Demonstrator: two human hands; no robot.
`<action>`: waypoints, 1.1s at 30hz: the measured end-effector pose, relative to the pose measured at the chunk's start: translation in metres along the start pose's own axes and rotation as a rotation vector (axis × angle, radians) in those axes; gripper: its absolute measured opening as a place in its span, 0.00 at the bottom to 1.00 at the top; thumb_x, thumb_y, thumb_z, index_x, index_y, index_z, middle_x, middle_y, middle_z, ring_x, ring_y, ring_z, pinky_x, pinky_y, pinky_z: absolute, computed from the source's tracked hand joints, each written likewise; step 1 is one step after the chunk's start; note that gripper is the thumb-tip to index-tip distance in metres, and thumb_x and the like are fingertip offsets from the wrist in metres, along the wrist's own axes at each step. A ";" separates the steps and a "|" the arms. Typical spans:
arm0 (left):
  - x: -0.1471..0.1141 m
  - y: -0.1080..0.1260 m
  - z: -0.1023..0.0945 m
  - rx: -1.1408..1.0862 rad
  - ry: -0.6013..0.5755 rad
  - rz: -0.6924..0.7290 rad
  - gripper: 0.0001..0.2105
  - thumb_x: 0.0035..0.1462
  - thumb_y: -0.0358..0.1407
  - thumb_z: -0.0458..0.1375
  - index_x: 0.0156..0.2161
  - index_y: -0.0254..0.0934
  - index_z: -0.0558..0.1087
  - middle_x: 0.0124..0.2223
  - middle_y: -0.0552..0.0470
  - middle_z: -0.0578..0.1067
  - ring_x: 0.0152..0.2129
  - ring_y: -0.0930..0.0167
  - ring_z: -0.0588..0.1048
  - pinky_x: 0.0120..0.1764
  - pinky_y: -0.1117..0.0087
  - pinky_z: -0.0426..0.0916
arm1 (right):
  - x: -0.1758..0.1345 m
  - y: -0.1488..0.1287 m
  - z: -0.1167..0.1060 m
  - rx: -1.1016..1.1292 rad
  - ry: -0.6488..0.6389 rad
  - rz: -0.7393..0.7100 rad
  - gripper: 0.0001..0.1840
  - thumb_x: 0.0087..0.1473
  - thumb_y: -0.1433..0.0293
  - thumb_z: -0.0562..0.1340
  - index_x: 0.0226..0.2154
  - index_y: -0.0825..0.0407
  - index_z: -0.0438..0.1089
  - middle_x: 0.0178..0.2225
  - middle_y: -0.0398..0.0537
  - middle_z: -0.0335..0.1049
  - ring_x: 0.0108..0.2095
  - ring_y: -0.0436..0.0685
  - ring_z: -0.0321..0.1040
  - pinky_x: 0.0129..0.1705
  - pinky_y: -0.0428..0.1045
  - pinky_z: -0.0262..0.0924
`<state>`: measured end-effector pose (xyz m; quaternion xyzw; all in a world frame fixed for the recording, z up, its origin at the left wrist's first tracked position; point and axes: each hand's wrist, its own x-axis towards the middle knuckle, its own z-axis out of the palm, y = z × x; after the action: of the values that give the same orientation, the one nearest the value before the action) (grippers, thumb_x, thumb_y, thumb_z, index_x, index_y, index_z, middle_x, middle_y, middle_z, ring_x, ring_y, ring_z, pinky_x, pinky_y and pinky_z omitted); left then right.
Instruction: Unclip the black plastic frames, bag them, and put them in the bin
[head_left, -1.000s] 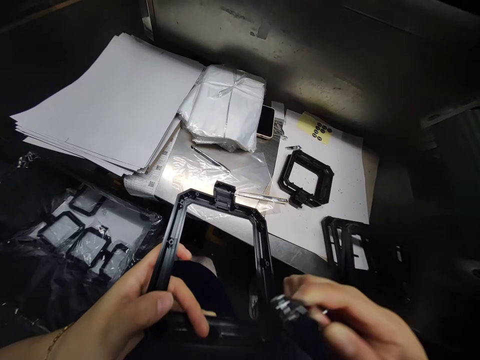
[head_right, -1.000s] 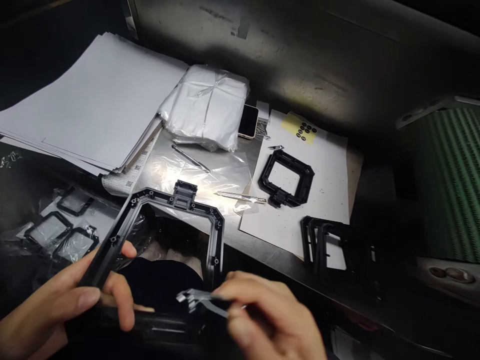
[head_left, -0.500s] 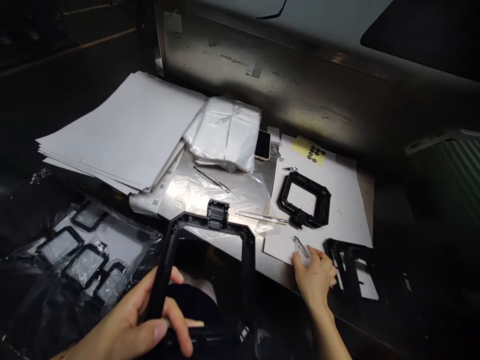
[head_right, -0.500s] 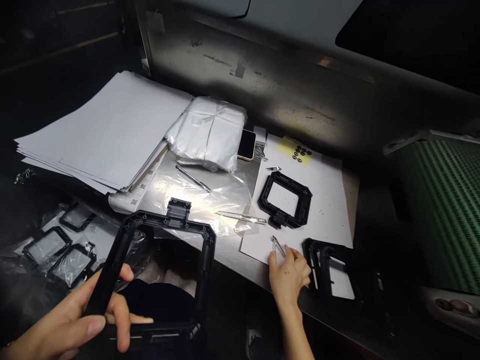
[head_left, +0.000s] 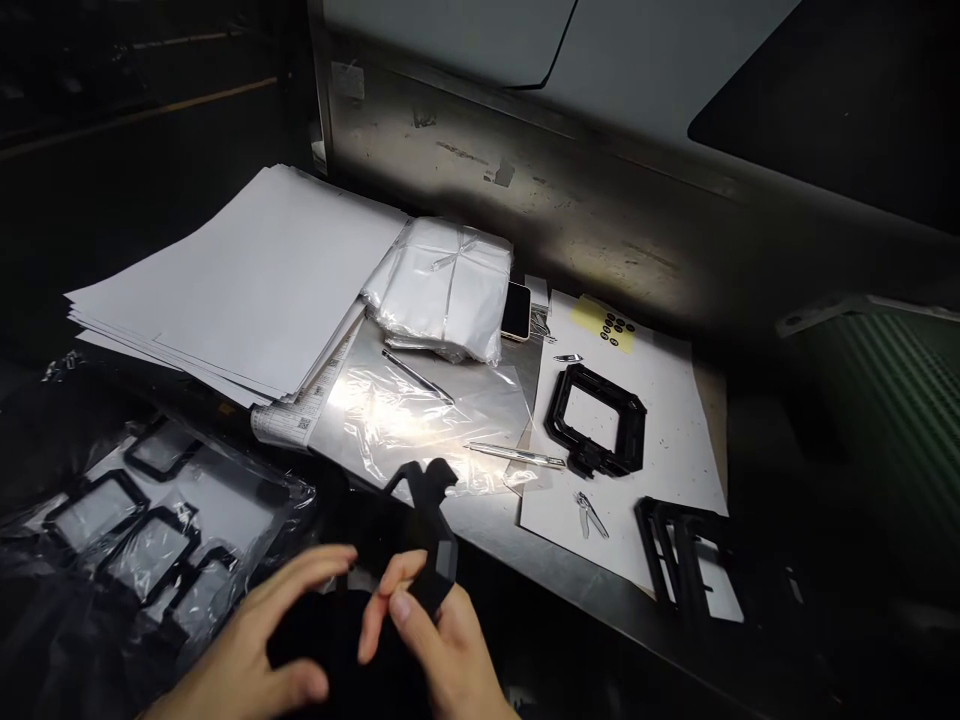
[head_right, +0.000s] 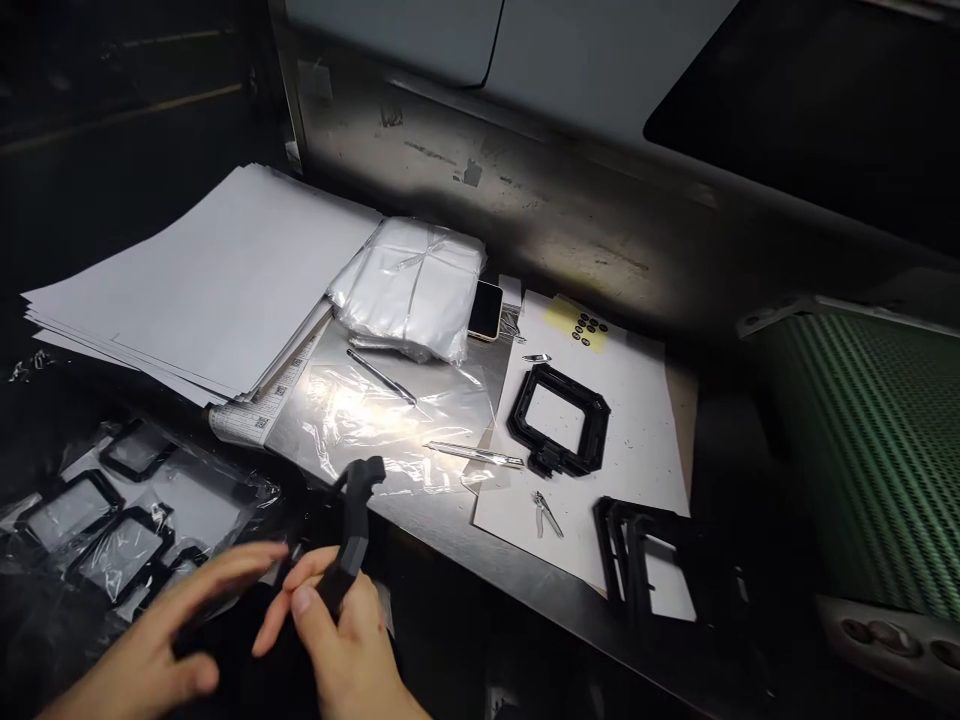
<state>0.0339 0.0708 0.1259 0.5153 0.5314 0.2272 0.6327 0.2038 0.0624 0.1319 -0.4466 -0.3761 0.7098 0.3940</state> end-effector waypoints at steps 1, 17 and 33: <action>0.003 -0.002 -0.005 -0.110 0.077 -0.040 0.23 0.45 0.37 0.60 0.49 0.49 0.65 0.53 0.52 0.65 0.52 0.63 0.59 0.54 0.66 0.51 | 0.002 -0.003 -0.003 0.068 -0.123 0.036 0.12 0.52 0.59 0.53 0.32 0.52 0.58 0.20 0.42 0.65 0.24 0.50 0.62 0.35 0.50 0.57; 0.008 -0.050 -0.055 -0.833 0.447 -0.317 0.05 0.47 0.29 0.58 0.32 0.34 0.69 0.20 0.61 0.59 0.14 0.83 0.58 0.17 0.82 0.58 | 0.156 0.043 -0.009 -1.129 0.297 -0.262 0.11 0.47 0.66 0.59 0.29 0.58 0.64 0.33 0.59 0.62 0.38 0.65 0.57 0.39 0.60 0.51; 0.053 -0.021 0.010 -0.725 0.192 -0.294 0.10 0.38 0.36 0.64 0.24 0.31 0.68 0.14 0.61 0.61 0.09 0.85 0.53 0.12 0.83 0.45 | 0.050 0.032 -0.009 -0.896 0.067 -0.257 0.07 0.45 0.70 0.62 0.22 0.53 0.62 0.23 0.41 0.61 0.25 0.49 0.59 0.26 0.44 0.55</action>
<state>0.0547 0.1030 0.0830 0.1537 0.5414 0.3541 0.7469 0.1906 0.0956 0.0841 -0.5451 -0.6850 0.4081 0.2591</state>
